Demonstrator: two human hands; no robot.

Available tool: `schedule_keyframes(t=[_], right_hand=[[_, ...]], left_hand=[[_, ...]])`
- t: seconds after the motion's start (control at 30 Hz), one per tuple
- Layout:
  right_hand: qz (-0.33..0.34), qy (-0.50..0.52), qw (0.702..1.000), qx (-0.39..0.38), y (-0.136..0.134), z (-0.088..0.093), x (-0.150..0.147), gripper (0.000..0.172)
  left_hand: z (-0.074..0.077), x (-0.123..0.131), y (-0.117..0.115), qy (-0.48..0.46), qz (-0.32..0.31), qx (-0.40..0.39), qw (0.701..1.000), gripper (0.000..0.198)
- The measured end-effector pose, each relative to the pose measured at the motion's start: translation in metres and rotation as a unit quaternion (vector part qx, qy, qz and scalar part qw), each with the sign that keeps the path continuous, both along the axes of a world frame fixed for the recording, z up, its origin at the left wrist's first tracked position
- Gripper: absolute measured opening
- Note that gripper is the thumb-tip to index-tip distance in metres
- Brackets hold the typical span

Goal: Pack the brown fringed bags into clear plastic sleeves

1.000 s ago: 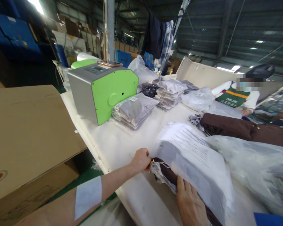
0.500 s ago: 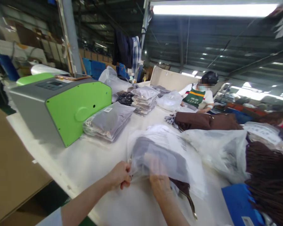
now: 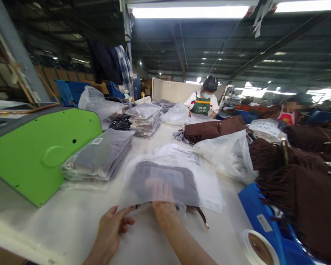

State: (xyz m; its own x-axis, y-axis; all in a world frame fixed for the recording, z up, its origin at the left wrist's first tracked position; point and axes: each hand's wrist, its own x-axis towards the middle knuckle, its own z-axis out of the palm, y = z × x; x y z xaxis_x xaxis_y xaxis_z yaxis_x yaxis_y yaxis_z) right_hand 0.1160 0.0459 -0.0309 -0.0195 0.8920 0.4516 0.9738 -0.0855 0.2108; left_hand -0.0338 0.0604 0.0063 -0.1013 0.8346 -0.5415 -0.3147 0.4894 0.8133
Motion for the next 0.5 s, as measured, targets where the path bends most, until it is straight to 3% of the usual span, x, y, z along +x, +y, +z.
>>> schedule_keyframes(t=[0.1, 0.2, 0.5], right_hand=[[-0.005, 0.01, 1.0, -0.002, -0.004, 0.008, -0.002, 0.047], [-0.002, 0.017, 1.0, -0.001, -0.008, 0.014, 0.0, 0.049], [0.038, 0.009, 0.999, -0.022, -0.017, 0.026, 0.017, 0.049]], left_hand=[[0.001, 0.017, -0.007, -0.093, 0.082, -0.032, 0.992, 0.013], [-0.001, 0.034, -0.015, -0.139, 0.106, -0.044, 0.984, 0.016], [-0.007, 0.075, -0.038, -0.195, 0.087, -0.046, 0.976, 0.014]])
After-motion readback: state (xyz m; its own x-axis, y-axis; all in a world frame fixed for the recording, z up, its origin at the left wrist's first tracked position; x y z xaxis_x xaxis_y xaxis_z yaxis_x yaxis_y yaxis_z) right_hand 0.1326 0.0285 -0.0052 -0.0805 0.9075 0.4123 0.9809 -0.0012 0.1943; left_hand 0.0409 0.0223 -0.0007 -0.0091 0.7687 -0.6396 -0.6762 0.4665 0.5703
